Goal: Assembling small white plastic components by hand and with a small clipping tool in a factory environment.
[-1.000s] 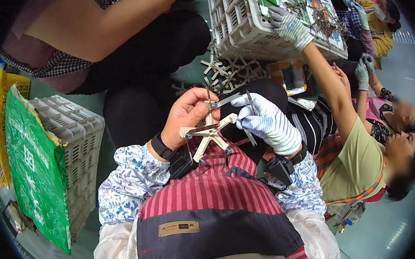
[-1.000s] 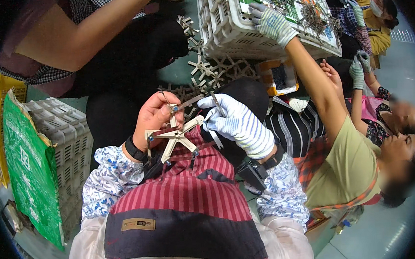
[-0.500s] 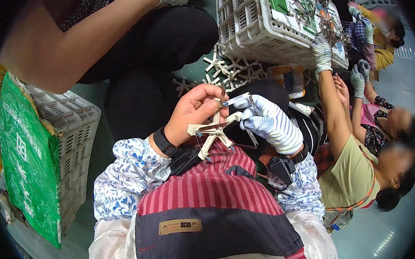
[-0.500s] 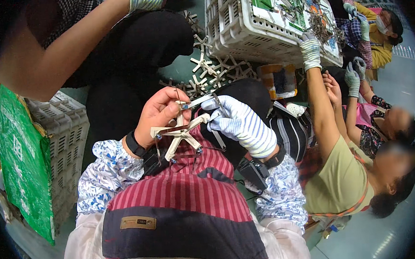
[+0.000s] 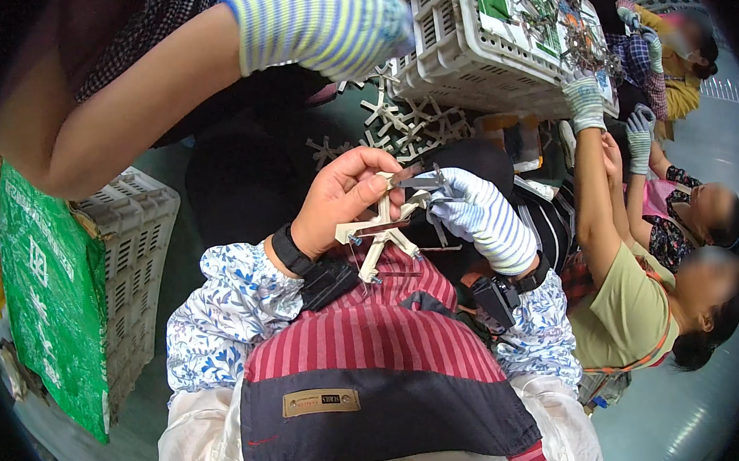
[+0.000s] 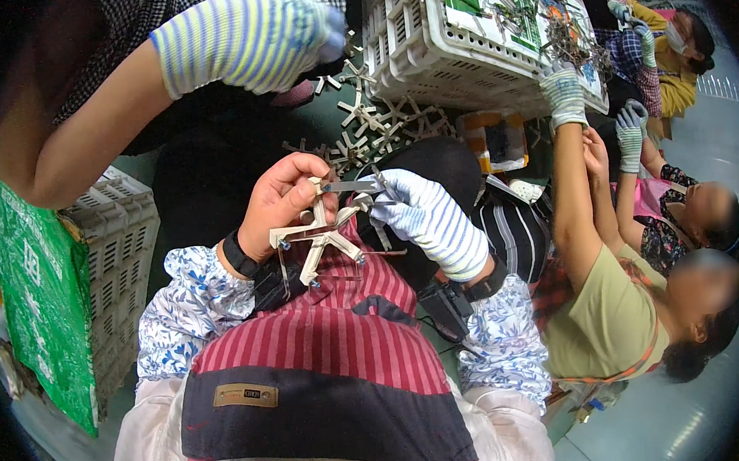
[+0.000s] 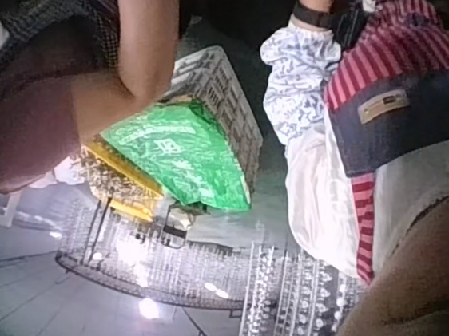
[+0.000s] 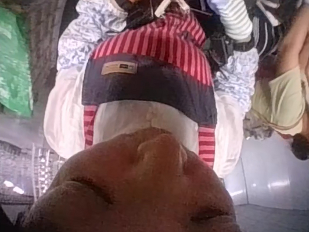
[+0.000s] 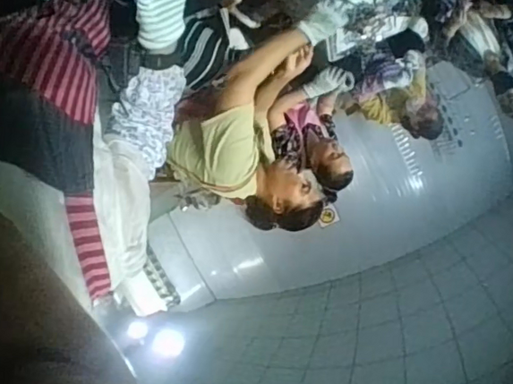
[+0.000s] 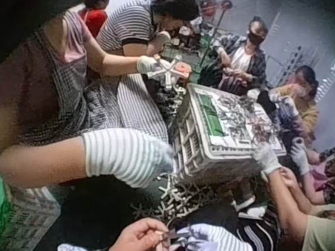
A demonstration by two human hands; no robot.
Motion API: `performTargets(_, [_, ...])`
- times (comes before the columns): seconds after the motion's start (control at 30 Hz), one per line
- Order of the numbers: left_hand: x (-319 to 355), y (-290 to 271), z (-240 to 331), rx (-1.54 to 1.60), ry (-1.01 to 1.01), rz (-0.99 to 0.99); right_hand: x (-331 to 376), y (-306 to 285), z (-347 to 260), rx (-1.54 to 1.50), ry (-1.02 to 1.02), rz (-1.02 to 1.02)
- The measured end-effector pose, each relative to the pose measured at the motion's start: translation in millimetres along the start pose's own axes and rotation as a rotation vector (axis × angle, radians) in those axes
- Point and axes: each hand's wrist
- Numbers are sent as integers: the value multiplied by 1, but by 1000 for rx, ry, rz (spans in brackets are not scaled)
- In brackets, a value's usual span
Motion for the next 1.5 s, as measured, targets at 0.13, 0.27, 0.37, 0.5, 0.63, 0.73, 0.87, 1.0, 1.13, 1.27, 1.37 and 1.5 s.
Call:
performTargets(0.13, [5,3,4,-131,-43,22,3,-5,-4,-34,74,-85])
performTargets(0.27, [5,3,3,-40,-163,-22,7,-4,1,-207,196,-151])
performTargets(0.37, [0,6,-10,-49,-280,-2,8,-3,-1,-171,197,-157])
performTargets(0.5, [-5,-2,-13,-342,-242,-89,9,-2,7,-155,188,-133])
performTargets(0.63, [-4,-5,-26,-326,-296,-164,12,2,11,-143,176,-101])
performTargets(0.73, [-4,-4,-24,-289,-269,-208,13,3,11,-168,190,-91])
performTargets(0.87, [-3,1,-22,-244,-157,-253,11,0,2,-93,218,-125])
performTargets(1.0, [-4,-2,-18,-183,-351,-336,11,1,8,-12,132,-107])
performTargets(1.13, [-5,-5,-19,-323,-318,-334,11,4,16,-93,99,-89])
performTargets(1.27, [-6,-7,-25,-374,-231,-369,13,9,19,-164,78,-53])
performTargets(1.37, [-7,-8,-31,-293,-235,-384,12,8,25,-104,63,-54])
performTargets(1.5, [-4,-12,-36,-202,-275,-360,12,9,31,-111,46,-68])
Point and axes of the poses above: each hand's wrist, its own x-axis away from the middle knuckle, its own y-axis out of the palm, z = x × y, and after that the axes turned 14 degrees about z, right-handed
